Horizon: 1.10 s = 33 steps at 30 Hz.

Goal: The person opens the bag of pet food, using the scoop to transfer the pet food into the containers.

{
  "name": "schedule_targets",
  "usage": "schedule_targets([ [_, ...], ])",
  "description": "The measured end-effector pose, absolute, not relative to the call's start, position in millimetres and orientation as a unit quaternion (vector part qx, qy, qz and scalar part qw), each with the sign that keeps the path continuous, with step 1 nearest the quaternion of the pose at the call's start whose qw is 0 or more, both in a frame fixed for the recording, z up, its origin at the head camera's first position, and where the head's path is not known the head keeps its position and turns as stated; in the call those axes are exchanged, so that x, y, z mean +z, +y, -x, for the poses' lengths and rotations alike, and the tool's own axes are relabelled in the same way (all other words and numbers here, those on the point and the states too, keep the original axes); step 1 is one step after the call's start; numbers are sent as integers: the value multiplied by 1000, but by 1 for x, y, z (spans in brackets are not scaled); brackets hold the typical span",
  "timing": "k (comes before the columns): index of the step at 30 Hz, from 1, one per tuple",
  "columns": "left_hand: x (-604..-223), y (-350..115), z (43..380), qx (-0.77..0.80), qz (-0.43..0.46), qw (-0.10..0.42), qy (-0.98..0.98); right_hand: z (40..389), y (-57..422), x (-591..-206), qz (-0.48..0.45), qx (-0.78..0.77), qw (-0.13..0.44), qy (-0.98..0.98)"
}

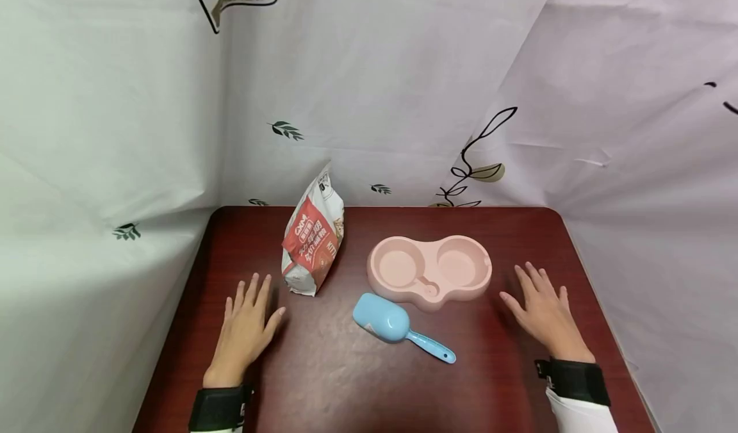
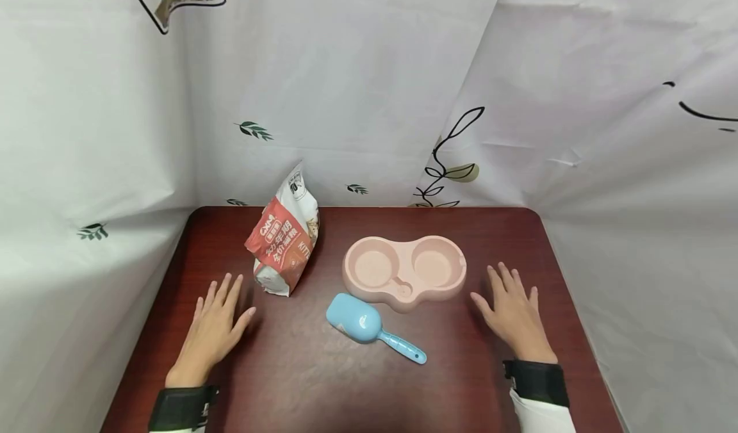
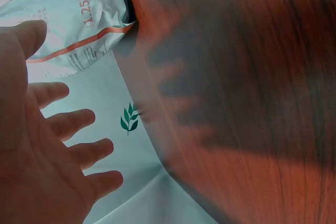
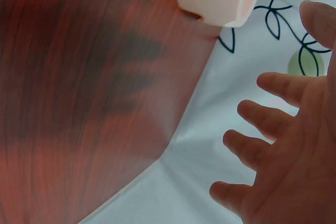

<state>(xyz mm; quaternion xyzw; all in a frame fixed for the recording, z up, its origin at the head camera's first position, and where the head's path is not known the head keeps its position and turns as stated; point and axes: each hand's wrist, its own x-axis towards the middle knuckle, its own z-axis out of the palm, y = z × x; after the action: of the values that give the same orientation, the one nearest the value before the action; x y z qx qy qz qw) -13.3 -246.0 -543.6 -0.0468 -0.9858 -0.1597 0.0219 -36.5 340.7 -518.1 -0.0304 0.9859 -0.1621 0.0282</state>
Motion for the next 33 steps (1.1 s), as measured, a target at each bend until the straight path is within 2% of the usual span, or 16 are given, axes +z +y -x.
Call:
schedule_targets([
  [4, -539, -247, 15, -167, 52, 32, -984, 41, 332, -515, 46, -177, 18, 983],
  [12, -518, -249, 27, -170, 74, 85, -979, 60, 308, -506, 72, -188, 3, 980],
  [21, -504, -250, 40, -167, 86, 102, -977, 84, 284, -499, 124, -157, -4, 980],
  [33, -476, -251, 66, -181, 119, 158, -963, 104, 257, -484, 206, -113, -20, 972],
])
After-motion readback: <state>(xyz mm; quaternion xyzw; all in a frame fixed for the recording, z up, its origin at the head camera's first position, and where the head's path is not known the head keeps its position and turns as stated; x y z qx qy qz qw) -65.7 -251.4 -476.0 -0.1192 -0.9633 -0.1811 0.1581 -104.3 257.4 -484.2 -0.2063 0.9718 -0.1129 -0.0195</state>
